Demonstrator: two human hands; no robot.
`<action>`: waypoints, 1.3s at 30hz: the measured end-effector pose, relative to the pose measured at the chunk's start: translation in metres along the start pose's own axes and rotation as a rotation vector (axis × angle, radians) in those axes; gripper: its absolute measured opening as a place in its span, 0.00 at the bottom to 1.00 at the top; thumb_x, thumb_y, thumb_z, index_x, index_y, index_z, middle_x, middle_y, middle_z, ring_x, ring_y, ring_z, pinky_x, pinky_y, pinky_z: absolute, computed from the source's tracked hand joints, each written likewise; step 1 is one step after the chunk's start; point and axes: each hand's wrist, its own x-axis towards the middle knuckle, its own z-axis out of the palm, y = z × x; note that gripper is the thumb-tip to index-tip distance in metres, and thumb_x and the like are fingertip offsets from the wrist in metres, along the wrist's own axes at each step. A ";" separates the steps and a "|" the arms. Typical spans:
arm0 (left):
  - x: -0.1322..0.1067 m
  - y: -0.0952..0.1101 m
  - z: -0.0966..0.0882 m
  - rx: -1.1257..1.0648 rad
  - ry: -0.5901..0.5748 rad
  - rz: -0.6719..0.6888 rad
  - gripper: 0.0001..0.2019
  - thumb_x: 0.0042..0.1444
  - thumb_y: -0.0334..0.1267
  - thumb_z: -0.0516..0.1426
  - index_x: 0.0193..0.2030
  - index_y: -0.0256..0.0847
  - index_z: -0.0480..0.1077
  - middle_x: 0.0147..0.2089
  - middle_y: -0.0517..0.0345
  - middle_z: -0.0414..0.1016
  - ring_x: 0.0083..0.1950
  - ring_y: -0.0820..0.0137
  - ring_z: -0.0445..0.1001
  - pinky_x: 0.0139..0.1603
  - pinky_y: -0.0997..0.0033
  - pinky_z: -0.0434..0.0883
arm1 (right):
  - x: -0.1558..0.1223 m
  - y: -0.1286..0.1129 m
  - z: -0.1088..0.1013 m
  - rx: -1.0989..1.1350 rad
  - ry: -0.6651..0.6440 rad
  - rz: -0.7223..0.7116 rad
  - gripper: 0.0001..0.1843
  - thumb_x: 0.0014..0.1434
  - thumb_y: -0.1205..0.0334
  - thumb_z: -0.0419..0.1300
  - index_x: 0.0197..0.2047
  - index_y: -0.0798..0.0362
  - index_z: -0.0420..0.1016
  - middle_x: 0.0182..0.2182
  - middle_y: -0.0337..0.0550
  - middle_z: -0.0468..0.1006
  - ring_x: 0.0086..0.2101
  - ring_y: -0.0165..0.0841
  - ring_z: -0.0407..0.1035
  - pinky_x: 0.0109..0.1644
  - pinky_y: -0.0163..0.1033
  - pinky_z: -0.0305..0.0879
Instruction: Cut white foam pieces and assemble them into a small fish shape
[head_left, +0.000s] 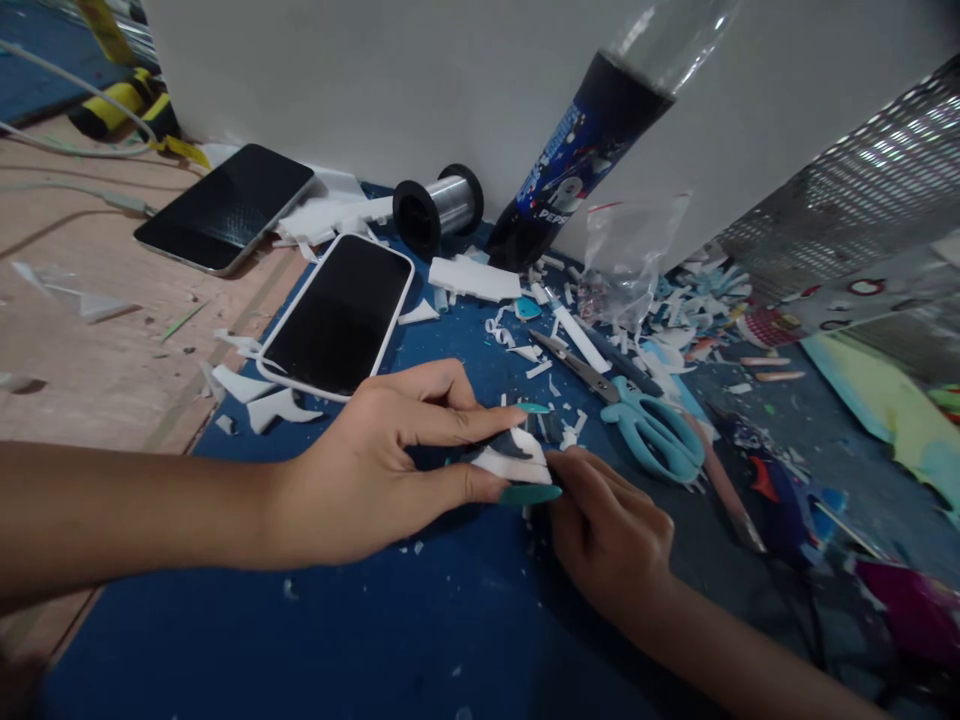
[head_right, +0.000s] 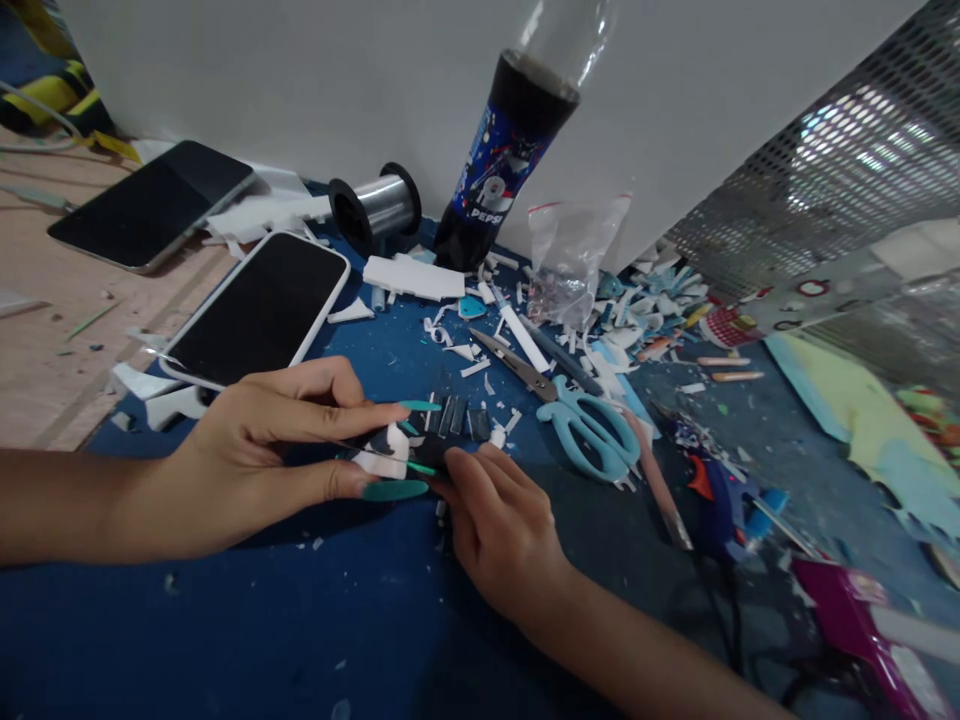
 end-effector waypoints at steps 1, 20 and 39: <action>0.000 0.000 0.000 -0.001 0.001 -0.002 0.17 0.52 0.27 0.65 0.49 0.42 0.78 0.32 0.62 0.69 0.31 0.77 0.70 0.32 0.79 0.75 | 0.000 0.000 0.000 0.005 0.001 0.004 0.07 0.66 0.71 0.50 0.42 0.52 0.67 0.25 0.40 0.77 0.25 0.32 0.75 0.30 0.33 0.73; 0.003 0.000 -0.006 -0.038 0.063 0.027 0.18 0.50 0.28 0.66 0.48 0.46 0.78 0.31 0.61 0.70 0.32 0.76 0.69 0.34 0.78 0.73 | 0.001 0.006 -0.005 0.033 -0.002 0.028 0.09 0.62 0.74 0.53 0.42 0.51 0.68 0.24 0.38 0.78 0.23 0.31 0.74 0.26 0.31 0.70; 0.001 0.004 0.000 -0.202 0.078 -0.097 0.21 0.47 0.25 0.67 0.46 0.50 0.79 0.30 0.64 0.69 0.31 0.78 0.68 0.34 0.80 0.73 | -0.001 0.002 -0.001 -0.006 0.017 -0.001 0.09 0.64 0.74 0.51 0.42 0.52 0.67 0.22 0.38 0.75 0.23 0.31 0.73 0.26 0.33 0.70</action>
